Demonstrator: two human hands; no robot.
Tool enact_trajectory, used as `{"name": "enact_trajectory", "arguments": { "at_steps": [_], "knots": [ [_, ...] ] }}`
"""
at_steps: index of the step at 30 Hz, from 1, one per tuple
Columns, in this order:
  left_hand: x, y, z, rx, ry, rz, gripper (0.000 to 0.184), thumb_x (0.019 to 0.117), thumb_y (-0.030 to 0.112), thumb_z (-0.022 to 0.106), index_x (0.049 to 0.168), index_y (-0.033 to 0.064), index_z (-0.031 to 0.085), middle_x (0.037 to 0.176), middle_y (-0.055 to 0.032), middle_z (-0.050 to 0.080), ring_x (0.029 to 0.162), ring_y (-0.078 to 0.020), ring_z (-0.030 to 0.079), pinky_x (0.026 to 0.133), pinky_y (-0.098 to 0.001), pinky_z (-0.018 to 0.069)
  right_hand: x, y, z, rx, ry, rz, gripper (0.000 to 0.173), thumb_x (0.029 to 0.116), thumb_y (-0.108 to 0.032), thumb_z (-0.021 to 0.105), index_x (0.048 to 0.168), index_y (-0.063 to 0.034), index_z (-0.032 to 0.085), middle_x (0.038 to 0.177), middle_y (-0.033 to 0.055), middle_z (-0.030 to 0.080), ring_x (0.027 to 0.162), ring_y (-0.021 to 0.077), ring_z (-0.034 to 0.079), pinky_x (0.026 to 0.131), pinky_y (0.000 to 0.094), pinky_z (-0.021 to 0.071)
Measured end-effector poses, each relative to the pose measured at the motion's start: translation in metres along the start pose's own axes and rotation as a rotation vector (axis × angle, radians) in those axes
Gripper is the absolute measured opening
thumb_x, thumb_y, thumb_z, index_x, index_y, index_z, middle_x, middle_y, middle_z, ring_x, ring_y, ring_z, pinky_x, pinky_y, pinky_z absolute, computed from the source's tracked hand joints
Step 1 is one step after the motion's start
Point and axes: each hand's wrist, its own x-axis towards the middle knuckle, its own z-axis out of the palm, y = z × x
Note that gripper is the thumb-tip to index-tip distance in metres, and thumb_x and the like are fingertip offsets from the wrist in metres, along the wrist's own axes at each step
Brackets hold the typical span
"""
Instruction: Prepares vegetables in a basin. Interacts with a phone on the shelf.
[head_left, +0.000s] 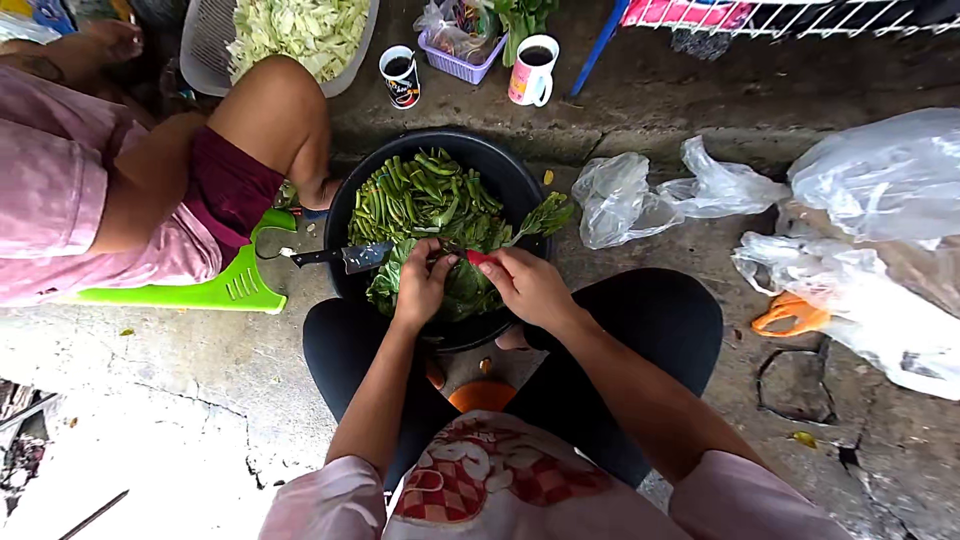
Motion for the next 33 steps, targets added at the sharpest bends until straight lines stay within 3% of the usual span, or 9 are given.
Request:
{"name": "enact_trajectory", "arguments": {
  "at_steps": [8,11,13,18,23,26,28,29,33],
  "knots": [
    [-0.004,0.002,-0.001,0.014,0.026,0.052,0.017,0.0995,0.006,0.063,0.114,-0.0031,0.061,0.108,-0.0136,0.065,0.096,-0.0153,0.066,0.087,-0.0336,0.0557,0.003,0.005,0.002,0.081,-0.059,0.021,0.043,0.1084,-0.035,0.048,0.106,0.0012,0.071,0.092,0.0172,0.069,0.084,0.033,0.069,0.073,0.0535,0.0558],
    [-0.006,0.002,-0.001,-0.031,0.02,0.032,0.02,0.1019,0.007,0.058,0.119,-0.004,0.059,0.11,-0.0136,0.065,0.094,-0.0146,0.066,0.085,-0.0333,0.0563,0.011,0.019,-0.007,0.003,-0.299,0.395,0.052,0.1108,-0.042,0.04,0.114,0.0017,0.067,0.105,0.0254,0.069,0.102,0.0445,0.068,0.087,0.0657,0.0511],
    [-0.004,0.001,-0.005,-0.039,0.003,0.004,0.022,0.1031,0.007,0.056,0.122,-0.0036,0.057,0.107,-0.012,0.066,0.088,-0.0126,0.066,0.08,-0.0313,0.0564,0.013,0.024,-0.012,0.016,-0.323,0.561,0.054,0.1107,-0.045,0.038,0.116,0.0015,0.065,0.104,0.0272,0.068,0.103,0.0464,0.066,0.087,0.0668,0.0489],
    [0.024,-0.029,0.003,-0.135,-0.051,-0.236,0.029,0.1081,0.011,0.046,0.133,-0.0036,0.047,0.107,-0.0126,0.061,0.087,-0.0153,0.063,0.078,-0.0341,0.0558,0.005,0.026,-0.023,0.047,-0.118,0.529,0.052,0.1111,-0.044,0.039,0.109,0.0012,0.065,0.091,0.0239,0.066,0.089,0.0424,0.067,0.077,0.0634,0.0501],
    [0.069,-0.093,0.041,-0.013,-0.004,-0.513,0.04,0.0956,0.015,0.071,0.128,-0.0034,0.057,0.109,-0.019,0.064,0.093,-0.0256,0.062,0.084,-0.0438,0.0525,0.004,0.021,-0.026,0.073,0.096,0.351,0.047,0.1108,-0.04,0.041,0.104,0.0,0.065,0.084,0.0172,0.064,0.078,0.0329,0.065,0.069,0.0541,0.0506],
    [0.083,-0.144,0.072,0.202,-0.191,-0.64,0.036,0.0995,0.021,0.066,0.127,-0.0025,0.064,0.119,-0.0241,0.066,0.105,-0.0348,0.065,0.093,-0.0529,0.0519,0.005,0.024,-0.027,0.202,0.329,0.217,0.041,0.1124,-0.027,0.038,0.11,0.0037,0.066,0.082,0.0122,0.063,0.069,0.0178,0.062,0.065,0.0342,0.0538],
    [0.081,-0.17,0.087,0.4,-0.328,-0.682,0.036,0.1018,0.025,0.062,0.124,-0.0023,0.066,0.123,-0.0282,0.065,0.117,-0.0428,0.062,0.101,-0.0617,0.0473,0.013,0.025,-0.031,0.46,0.103,0.539,0.054,0.1136,-0.037,0.022,0.108,-0.0039,0.065,0.067,-0.0011,0.048,0.051,0.0077,0.045,0.049,0.0266,0.043],
    [0.082,-0.176,0.092,0.489,-0.392,-0.683,0.037,0.1029,0.027,0.06,0.125,-0.0021,0.065,0.125,-0.0292,0.064,0.121,-0.0447,0.061,0.103,-0.0639,0.0457,0.015,0.027,-0.034,0.556,-0.056,0.663,0.061,0.1128,-0.044,0.02,0.109,-0.0036,0.066,0.066,0.0016,0.046,0.049,0.0133,0.042,0.048,0.0337,0.0421],
    [0.091,-0.191,0.11,0.676,-0.416,-0.694,0.044,0.1048,0.028,0.056,0.142,0.0051,0.056,0.141,-0.0289,0.055,0.127,-0.0475,0.057,0.101,-0.0679,0.0463,0.009,0.033,-0.033,0.506,-0.19,0.644,0.057,0.1104,-0.052,0.027,0.109,-0.0114,0.067,0.067,0.0021,0.045,0.055,0.0162,0.045,0.053,0.0363,0.0408]
  ]
}}
